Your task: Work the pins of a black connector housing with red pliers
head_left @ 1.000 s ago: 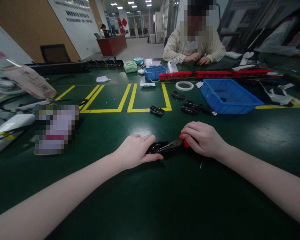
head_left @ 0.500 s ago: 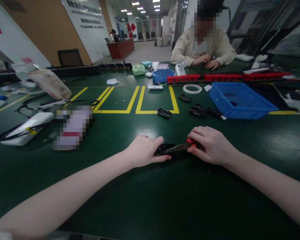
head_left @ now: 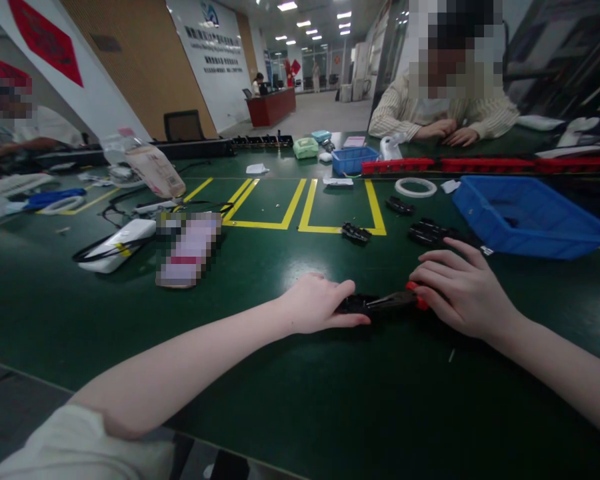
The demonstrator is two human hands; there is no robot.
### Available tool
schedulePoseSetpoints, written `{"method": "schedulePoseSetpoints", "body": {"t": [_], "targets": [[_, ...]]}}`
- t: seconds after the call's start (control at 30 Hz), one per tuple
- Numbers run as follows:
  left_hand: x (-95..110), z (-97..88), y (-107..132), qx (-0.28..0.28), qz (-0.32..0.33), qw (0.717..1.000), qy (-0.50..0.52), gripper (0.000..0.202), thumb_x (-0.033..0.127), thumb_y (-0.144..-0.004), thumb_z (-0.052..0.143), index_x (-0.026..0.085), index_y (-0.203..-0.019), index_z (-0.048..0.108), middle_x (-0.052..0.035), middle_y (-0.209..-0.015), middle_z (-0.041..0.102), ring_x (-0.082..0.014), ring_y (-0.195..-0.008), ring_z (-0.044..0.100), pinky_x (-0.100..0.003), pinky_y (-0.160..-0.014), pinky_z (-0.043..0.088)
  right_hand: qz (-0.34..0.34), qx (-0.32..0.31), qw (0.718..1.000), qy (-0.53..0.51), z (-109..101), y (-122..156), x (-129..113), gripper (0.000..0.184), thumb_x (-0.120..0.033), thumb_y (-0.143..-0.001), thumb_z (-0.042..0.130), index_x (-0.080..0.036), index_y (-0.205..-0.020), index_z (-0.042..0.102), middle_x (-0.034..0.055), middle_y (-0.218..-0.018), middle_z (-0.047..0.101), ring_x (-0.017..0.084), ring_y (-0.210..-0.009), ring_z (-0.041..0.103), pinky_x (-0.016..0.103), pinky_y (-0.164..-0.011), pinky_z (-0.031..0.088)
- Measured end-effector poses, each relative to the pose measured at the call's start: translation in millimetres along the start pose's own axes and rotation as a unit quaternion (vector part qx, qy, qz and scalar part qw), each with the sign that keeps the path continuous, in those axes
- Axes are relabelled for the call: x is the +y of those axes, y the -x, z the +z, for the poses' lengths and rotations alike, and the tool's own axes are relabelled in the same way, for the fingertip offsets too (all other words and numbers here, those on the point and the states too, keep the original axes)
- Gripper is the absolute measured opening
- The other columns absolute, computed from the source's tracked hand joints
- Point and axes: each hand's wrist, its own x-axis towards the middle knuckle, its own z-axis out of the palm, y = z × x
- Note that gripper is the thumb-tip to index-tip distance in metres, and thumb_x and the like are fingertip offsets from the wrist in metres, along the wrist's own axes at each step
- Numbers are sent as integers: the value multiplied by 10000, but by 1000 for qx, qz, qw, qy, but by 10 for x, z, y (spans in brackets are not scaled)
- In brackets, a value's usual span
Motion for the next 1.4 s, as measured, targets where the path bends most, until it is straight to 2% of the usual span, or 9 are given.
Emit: {"method": "schedulePoseSetpoints", "body": {"t": [0.43, 0.5, 0.57, 0.67, 0.73, 0.8, 0.87, 0.97, 1.4], "targets": [[9, 4, 22, 19, 11, 1000, 16, 424, 601, -873, 444, 183, -829, 506, 20, -592, 583, -154, -496, 530, -254, -522, 361, 80, -17, 994, -67, -28, -23, -84, 306, -297, -923, 358, -206, -808, 627, 41, -822, 676, 203, -880, 591, 476, -981, 337], [22, 17, 34, 39, 24, 999, -1, 448, 615, -865, 443, 175, -823, 516, 10, -598, 594, -160, -514, 544, -288, -589, 412, 94, -17, 991, -91, -21, -16, -82, 300, -297, -927, 352, -197, -823, 615, 43, -831, 675, 192, -844, 599, 458, -954, 356], [35, 30, 45, 70, 45, 996, -20, 466, 622, -863, 435, 167, -814, 524, -5, -621, 612, -173, -568, 574, -363, -731, 447, 103, -14, 989, -105, -16, -9, -86, 293, -299, -931, 348, -188, -840, 604, 47, -844, 674, 187, -832, 605, 447, -940, 360], [38, 44, 51, 105, 61, 992, -17, 449, 594, -876, 438, 160, -799, 524, -1, -622, 615, -171, -629, 602, -463, -976, 360, 98, -13, 989, -110, -16, -6, -105, 289, -302, -932, 346, -184, -849, 597, 48, -856, 675, 189, -841, 611, 438, -931, 358], [29, 49, 48, 107, 66, 992, 7, 410, 556, -878, 473, 156, -799, 515, 7, -614, 609, -161, -646, 614, -436, -1039, 327, 89, -15, 989, -113, -19, -7, -119, 288, -299, -932, 349, -183, -848, 598, 47, -857, 676, 189, -843, 612, 433, -927, 358], [20, 49, 45, 102, 70, 992, 30, 379, 530, -865, 520, 155, -814, 508, -15, -681, 633, -175, -729, 633, -372, -972, 412, 82, -17, 990, -112, -24, -9, -129, 287, -298, -932, 354, -180, -851, 603, 49, -863, 677, 190, -845, 613, 431, -927, 357], [16, 43, 45, 93, 65, 993, 38, 374, 531, -847, 546, 160, -824, 503, -39, -746, 642, -197, -778, 632, -318, -795, 494, 77, -14, 991, -106, -27, -10, -135, 283, -297, -930, 361, -177, -857, 608, 54, -872, 679, 193, -850, 614, 432, -927, 356], [20, 29, 47, 73, 54, 996, 26, 394, 553, -846, 532, 161, -830, 498, -36, -708, 617, -198, -670, 607, -280, -590, 472, 75, -7, 992, -104, -28, -10, -140, 275, -288, -927, 370, -170, -863, 610, 60, -876, 678, 196, -853, 612, 432, -925, 358], [53, 0, 53, 22, 24, 999, -4, 413, 576, -874, 462, 165, -910, 493, -15, -693, 625, -168, -555, 567, -257, -530, 406, 56, -5, 994, -98, -40, -21, -163, 319, -230, -931, 337, -186, -796, 622, 30, -816, 691, 164, -763, 608, 413, -892, 356]]}}
